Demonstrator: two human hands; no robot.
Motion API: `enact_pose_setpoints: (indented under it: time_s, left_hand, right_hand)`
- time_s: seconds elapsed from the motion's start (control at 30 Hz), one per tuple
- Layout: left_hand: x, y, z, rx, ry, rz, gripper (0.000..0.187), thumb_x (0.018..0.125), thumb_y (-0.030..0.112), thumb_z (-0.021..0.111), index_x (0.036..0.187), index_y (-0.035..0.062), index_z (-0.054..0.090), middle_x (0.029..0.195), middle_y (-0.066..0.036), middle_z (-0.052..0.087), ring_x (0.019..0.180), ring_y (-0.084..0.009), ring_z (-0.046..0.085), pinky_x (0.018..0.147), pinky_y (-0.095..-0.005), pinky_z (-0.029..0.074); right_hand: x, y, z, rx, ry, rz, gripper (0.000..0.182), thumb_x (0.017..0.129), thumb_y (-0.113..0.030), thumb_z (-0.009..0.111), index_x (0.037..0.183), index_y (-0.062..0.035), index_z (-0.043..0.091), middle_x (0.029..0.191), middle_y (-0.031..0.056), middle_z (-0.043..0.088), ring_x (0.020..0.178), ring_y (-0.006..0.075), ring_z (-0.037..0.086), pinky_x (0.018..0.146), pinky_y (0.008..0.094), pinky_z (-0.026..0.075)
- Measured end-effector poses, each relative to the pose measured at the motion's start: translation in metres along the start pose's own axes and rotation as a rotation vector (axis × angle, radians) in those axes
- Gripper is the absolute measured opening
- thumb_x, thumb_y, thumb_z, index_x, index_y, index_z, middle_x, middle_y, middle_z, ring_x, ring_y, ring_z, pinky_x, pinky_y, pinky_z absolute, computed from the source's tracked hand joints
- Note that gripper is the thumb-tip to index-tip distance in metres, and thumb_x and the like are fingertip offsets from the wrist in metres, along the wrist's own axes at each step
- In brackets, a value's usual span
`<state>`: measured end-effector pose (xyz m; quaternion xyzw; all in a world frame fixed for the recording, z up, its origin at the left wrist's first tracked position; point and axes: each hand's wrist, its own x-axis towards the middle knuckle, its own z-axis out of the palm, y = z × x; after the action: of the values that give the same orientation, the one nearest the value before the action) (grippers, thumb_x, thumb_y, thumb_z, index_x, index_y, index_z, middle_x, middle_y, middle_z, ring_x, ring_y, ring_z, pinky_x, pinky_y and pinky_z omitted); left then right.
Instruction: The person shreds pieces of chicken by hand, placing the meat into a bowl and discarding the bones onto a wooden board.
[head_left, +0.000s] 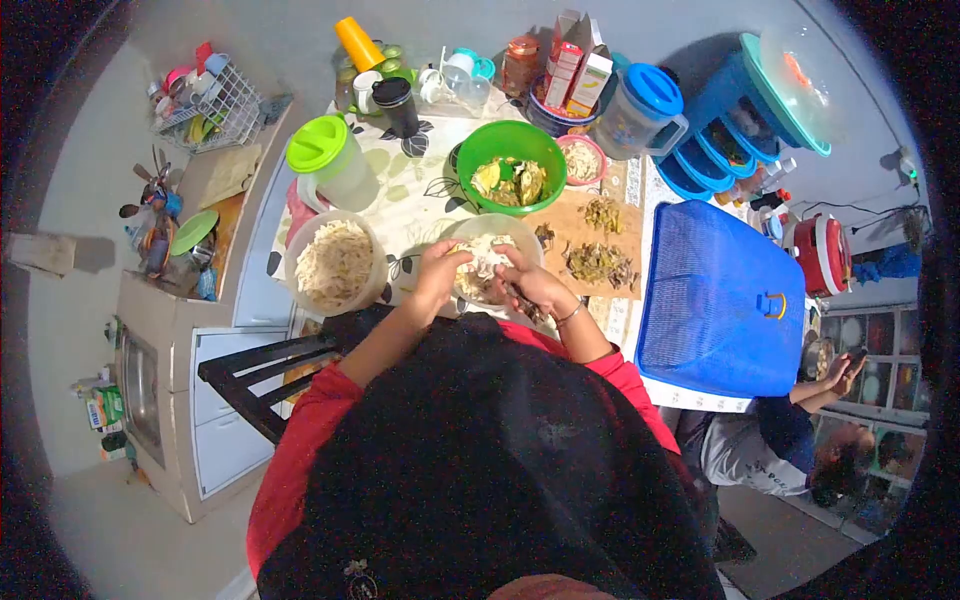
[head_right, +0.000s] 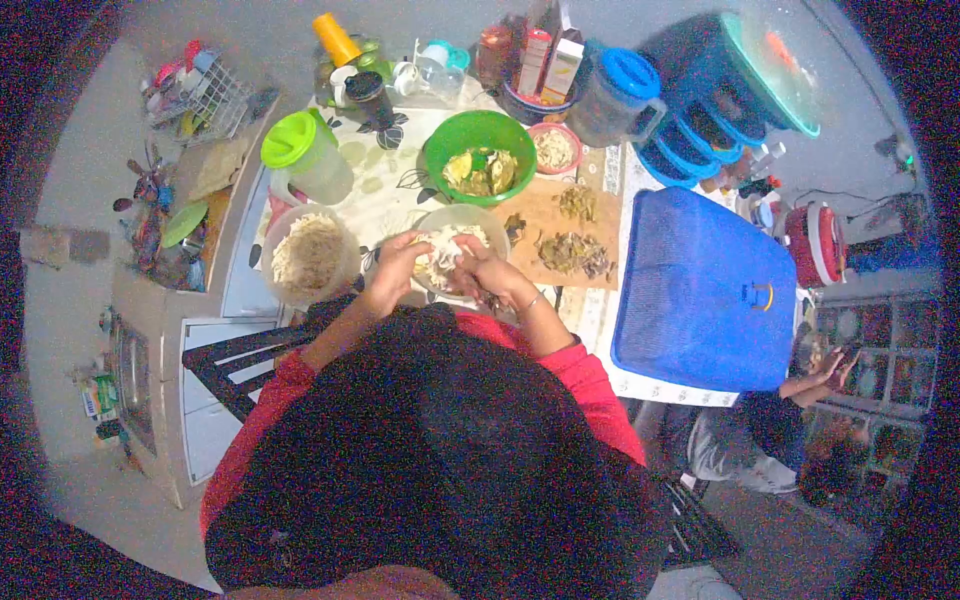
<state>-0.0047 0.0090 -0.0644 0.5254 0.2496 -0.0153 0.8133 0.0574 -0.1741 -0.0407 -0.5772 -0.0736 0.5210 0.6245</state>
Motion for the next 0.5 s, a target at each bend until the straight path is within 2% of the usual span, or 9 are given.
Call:
enact_pose_setpoints:
  time_s: [0.07, 0.2, 0.33, 0.37, 0.47, 0.5]
  left_hand:
    - [0.013, -0.012, -0.010, -0.035, 0.036, 0.029, 0.027, 0.078, 0.004, 0.059, 0.104, -0.0048, 0.057, 0.087, -0.011, 0.063, 0.074, -0.0172, 0.062, 0.066, -0.0290, 0.052]
    - [-0.005, 0.008, 0.008, -0.025, 0.023, 0.009, 0.023, 0.073, -0.004, 0.058, 0.096, -0.0052, 0.058, 0.085, -0.009, 0.061, 0.072, -0.0157, 0.060, 0.062, -0.0268, 0.050]
    - [0.006, 0.000, 0.005, -0.063, 0.099, 0.030, 0.023, 0.071, -0.005, 0.056, 0.094, -0.0050, 0.058, 0.084, -0.009, 0.061, 0.071, -0.0159, 0.059, 0.061, -0.0262, 0.049]
    - [0.004, 0.003, 0.005, -0.053, 0.137, 0.034, 0.024, 0.070, -0.005, 0.055, 0.094, -0.0050, 0.058, 0.084, -0.009, 0.061, 0.071, -0.0161, 0.059, 0.062, -0.0263, 0.049]
    - [0.004, 0.009, 0.005, -0.020, 0.125, 0.005, 0.026, 0.069, -0.006, 0.055, 0.095, -0.0051, 0.058, 0.085, -0.010, 0.061, 0.072, -0.0166, 0.059, 0.062, -0.0272, 0.049]
    - [0.005, 0.009, 0.003, -0.011, 0.104, -0.010, 0.027, 0.069, -0.006, 0.055, 0.096, -0.0052, 0.058, 0.086, -0.010, 0.062, 0.073, -0.0169, 0.059, 0.063, -0.0276, 0.049]
  right_hand:
    - [0.005, -0.001, -0.007, 0.037, 0.123, -0.031, 0.036, 0.096, -0.019, 0.042, 0.131, -0.0189, 0.032, 0.067, 0.0020, 0.047, 0.045, 0.0102, 0.042, 0.038, 0.0222, 0.034]
    - [-0.002, 0.000, 0.009, 0.106, -0.111, 0.012, 0.037, 0.097, -0.018, 0.041, 0.132, -0.0197, 0.031, 0.068, 0.0024, 0.048, 0.044, 0.0100, 0.042, 0.037, 0.0242, 0.035]
    - [0.008, -0.002, -0.013, -0.267, 0.129, -0.033, 0.039, 0.096, -0.019, 0.042, 0.133, -0.0176, 0.029, 0.064, 0.0008, 0.047, 0.041, 0.0097, 0.041, 0.037, 0.0250, 0.036]
    - [0.008, -0.002, -0.018, -0.321, 0.124, -0.029, 0.039, 0.096, -0.021, 0.042, 0.132, -0.0139, 0.028, 0.062, -0.0003, 0.046, 0.042, 0.0076, 0.040, 0.037, 0.0234, 0.035]
    - [0.004, -0.008, -0.019, -0.487, 0.166, 0.017, 0.041, 0.094, -0.020, 0.044, 0.130, -0.0108, 0.028, 0.065, 0.0084, 0.053, 0.048, 0.0178, 0.052, 0.043, 0.0308, 0.042]
    - [0.006, 0.000, -0.023, -0.657, 0.223, -0.077, 0.040, 0.093, -0.019, 0.045, 0.128, -0.0094, 0.029, 0.069, 0.0125, 0.055, 0.055, 0.0227, 0.056, 0.050, 0.0336, 0.044]
